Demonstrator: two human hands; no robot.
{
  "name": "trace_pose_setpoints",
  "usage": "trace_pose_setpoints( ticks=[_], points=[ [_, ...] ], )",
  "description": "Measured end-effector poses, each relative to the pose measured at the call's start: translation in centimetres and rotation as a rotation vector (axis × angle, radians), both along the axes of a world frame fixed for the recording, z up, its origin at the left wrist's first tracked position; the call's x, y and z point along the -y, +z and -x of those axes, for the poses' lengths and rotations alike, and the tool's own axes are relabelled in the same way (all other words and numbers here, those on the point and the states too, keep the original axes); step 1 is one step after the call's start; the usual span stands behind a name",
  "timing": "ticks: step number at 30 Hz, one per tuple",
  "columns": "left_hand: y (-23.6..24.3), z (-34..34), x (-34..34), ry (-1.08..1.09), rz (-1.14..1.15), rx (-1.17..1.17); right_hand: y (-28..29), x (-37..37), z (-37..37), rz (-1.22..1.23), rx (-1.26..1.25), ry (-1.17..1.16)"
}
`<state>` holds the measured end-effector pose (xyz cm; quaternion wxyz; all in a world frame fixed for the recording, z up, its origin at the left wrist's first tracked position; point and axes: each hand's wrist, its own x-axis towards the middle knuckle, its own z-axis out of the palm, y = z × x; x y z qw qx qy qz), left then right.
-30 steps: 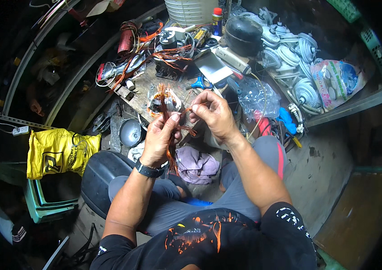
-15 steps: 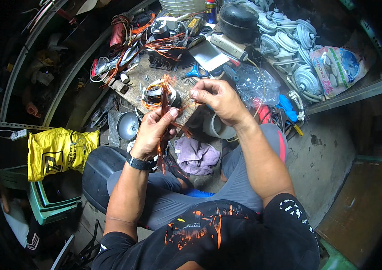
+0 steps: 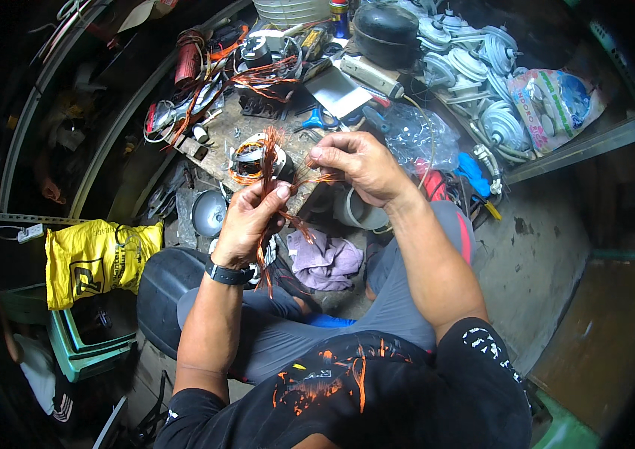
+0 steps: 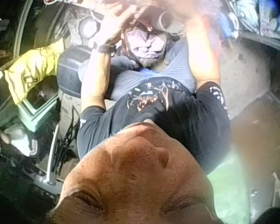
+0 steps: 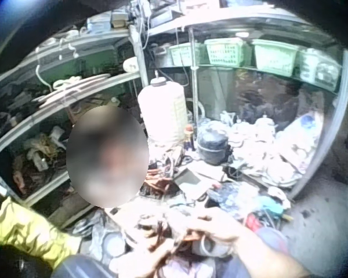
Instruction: The person removes copper wire from the stator of an electric motor using a screwdriver and by hand.
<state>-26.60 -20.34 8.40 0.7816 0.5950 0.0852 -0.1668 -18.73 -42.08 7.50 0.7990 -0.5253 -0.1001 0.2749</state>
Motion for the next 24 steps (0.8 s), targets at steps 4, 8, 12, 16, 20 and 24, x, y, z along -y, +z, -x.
trace_pose_setpoints(
  ticks=[4, 8, 12, 16, 20, 24],
  points=[
    [-0.7, 0.0, -0.3, -0.023, 0.014, 0.056, 0.0, 0.0, 0.2, 0.017, 0.001, -0.019],
    [0.2, 0.1, 0.2, -0.004, -0.007, 0.041, 0.1, 0.1, 0.1, 0.002, 0.001, 0.007],
    [0.0, 0.0, 0.1, -0.024, -0.01, 0.023, 0.2, 0.2, 0.2, -0.005, -0.019, 0.0],
    [-0.1, -0.1, 0.0, -0.014, -0.007, 0.015, 0.2, 0.1, 0.0, 0.001, 0.033, -0.004],
    [0.1, -0.5, -0.7, 0.046, 0.038, 0.0, 3.2, 0.4, 0.5, 0.575, 0.973, -0.372],
    [0.5, -0.8, -1.1, 0.018, 0.072, -0.008, 3.6, -0.6, 1.6, 1.025, 1.765, -0.141]
  ],
)
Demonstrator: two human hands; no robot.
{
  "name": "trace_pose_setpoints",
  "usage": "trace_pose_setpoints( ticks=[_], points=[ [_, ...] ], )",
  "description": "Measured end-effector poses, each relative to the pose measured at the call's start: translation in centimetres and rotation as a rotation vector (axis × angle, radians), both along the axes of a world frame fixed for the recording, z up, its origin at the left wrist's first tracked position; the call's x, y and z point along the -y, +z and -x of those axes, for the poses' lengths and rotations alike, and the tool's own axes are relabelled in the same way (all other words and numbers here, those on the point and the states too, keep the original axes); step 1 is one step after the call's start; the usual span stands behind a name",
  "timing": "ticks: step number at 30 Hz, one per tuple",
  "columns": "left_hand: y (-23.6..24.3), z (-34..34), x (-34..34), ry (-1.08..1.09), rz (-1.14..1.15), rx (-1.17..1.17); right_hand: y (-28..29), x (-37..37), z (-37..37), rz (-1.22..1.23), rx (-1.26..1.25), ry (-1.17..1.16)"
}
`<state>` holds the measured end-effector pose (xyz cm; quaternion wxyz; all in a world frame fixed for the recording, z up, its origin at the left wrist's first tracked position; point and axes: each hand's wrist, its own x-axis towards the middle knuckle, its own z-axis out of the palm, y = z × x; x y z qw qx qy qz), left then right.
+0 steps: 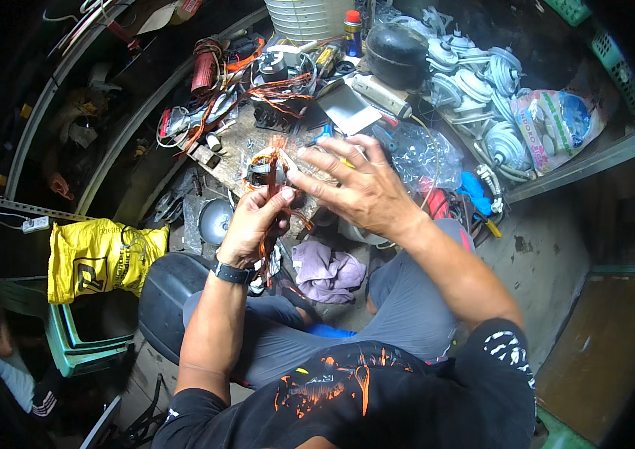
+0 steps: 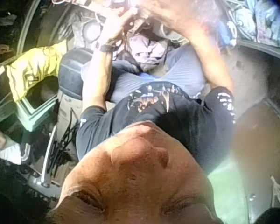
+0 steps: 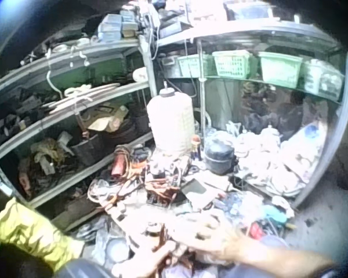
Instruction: The person removes copper wire from the stator of an electric motor using a screwdriver and by hand.
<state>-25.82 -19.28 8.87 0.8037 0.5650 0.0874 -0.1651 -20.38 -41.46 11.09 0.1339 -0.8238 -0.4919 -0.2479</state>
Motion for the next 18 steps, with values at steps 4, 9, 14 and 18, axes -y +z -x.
trace_pose_setpoints(
  ticks=[4, 9, 14, 18],
  points=[
    [-0.3, 0.3, -0.3, -0.108, -0.025, -0.001, 0.1, 0.1, -1.6, 0.179, -0.052, 0.134],
    [0.1, 0.1, -0.1, 0.029, -0.899, 1.016, -2.5, -0.1, -1.3, -0.409, -1.617, 0.148],
    [-2.1, -0.2, -0.7, 0.149, -0.781, 0.738, -1.8, 0.9, -1.5, -0.336, -1.547, 0.098],
    [-1.2, -0.3, -1.6, 0.034, -0.359, 0.276, 2.1, 1.2, 0.1, 0.025, -0.137, 0.01]
  ],
)
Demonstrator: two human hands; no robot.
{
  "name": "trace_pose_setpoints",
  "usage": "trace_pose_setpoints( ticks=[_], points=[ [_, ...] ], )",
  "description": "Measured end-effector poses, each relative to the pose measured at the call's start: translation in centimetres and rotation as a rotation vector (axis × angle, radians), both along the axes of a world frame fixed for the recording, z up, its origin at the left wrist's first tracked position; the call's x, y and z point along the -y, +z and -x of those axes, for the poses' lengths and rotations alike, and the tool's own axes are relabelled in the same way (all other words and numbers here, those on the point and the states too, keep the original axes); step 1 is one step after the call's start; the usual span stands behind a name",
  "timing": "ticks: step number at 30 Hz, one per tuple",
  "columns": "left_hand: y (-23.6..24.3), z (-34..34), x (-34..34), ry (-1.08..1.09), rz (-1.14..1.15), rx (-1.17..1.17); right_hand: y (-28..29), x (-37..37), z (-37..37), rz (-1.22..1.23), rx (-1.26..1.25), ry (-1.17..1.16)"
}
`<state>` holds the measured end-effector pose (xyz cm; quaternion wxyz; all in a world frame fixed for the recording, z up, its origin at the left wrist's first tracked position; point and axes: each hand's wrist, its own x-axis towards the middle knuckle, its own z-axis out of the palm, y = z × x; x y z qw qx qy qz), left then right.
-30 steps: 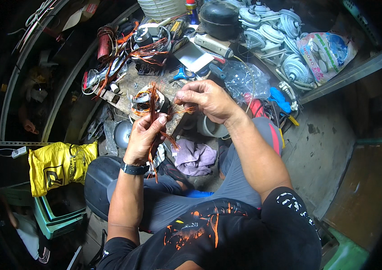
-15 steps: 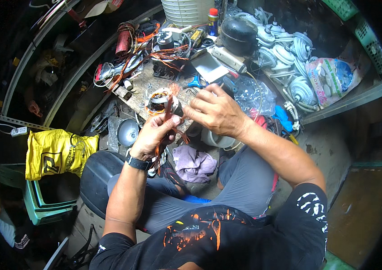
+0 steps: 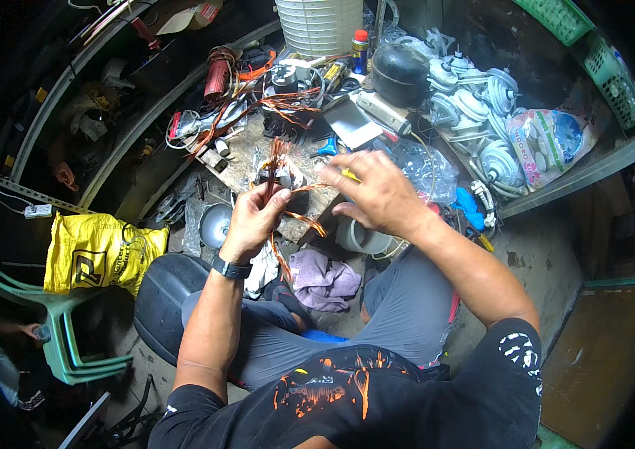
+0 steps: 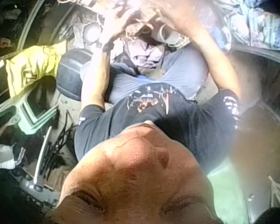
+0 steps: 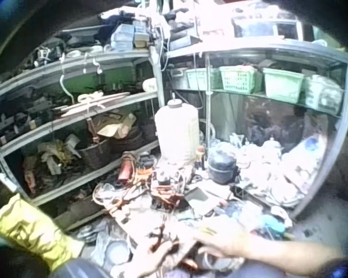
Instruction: The person removes copper wire from the stator of an electric motor using a screwdriver and by hand.
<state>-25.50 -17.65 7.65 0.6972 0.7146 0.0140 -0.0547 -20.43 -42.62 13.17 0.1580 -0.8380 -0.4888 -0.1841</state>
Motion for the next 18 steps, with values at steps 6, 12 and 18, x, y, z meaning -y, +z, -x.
trace_pose_setpoints(
  ticks=[6, 12, 18],
  points=[
    [-0.2, -0.1, 0.8, 0.005, -0.308, 0.501, -3.2, -1.7, -0.6, -0.213, -0.388, 0.068],
    [-0.7, 0.1, 1.1, 0.089, -0.615, 0.71, -5.9, -1.7, -0.3, -0.71, -2.09, 0.025],
    [-3.1, -0.5, 0.9, 0.122, -0.256, 0.314, -6.0, -1.3, -1.0, -0.298, -1.665, 0.085]
  ],
)
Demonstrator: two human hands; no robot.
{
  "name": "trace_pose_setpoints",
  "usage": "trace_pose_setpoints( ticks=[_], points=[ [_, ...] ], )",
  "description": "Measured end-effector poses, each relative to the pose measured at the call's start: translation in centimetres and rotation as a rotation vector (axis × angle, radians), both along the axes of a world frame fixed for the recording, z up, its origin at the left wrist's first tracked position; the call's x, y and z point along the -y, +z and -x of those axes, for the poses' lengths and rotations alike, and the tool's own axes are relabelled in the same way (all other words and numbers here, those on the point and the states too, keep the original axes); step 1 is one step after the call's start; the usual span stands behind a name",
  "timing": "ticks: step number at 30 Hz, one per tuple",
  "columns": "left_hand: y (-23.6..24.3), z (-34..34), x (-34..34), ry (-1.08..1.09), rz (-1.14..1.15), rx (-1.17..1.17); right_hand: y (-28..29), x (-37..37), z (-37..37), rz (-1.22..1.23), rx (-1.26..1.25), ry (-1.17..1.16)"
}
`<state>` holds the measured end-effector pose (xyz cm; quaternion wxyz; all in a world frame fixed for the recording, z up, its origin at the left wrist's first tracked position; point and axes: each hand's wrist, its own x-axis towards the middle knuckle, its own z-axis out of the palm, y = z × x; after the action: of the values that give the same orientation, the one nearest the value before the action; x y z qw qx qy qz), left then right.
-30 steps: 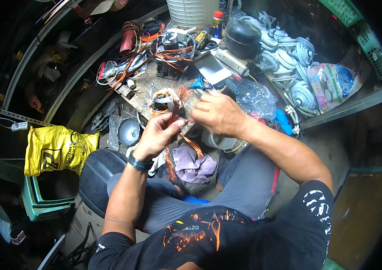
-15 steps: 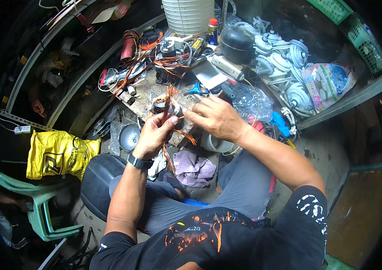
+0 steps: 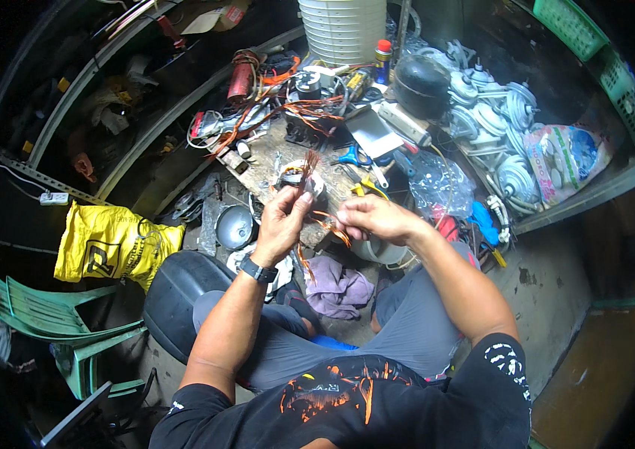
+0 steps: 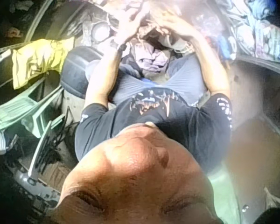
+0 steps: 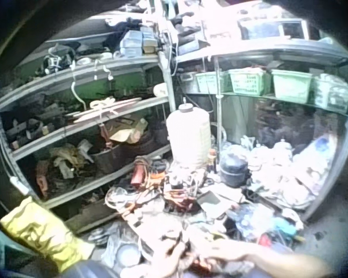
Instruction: The person removes copper wire from the stator of an electric motor using a screwdriver and by hand.
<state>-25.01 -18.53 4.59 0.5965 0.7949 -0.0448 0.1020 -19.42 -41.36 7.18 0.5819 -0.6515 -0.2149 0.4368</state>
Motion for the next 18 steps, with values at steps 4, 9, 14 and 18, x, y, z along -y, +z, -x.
trace_pose_setpoints(
  ticks=[4, 9, 14, 18],
  points=[
    [-0.3, 0.4, 0.2, -0.048, 0.334, -0.281, 2.3, 1.8, -4.2, 0.219, 0.64, 0.182],
    [1.2, 0.6, 0.6, -0.107, 0.585, -0.444, 2.2, -3.4, -4.6, -0.057, 0.154, -0.106],
    [-0.2, -0.1, -0.4, -0.064, 0.449, -0.299, -1.7, -5.2, -3.7, -0.294, 0.021, -0.167],
    [-0.5, -0.5, -0.6, -0.037, 0.543, -0.278, -1.4, -4.7, -4.1, -0.205, -0.046, -0.198]
  ],
)
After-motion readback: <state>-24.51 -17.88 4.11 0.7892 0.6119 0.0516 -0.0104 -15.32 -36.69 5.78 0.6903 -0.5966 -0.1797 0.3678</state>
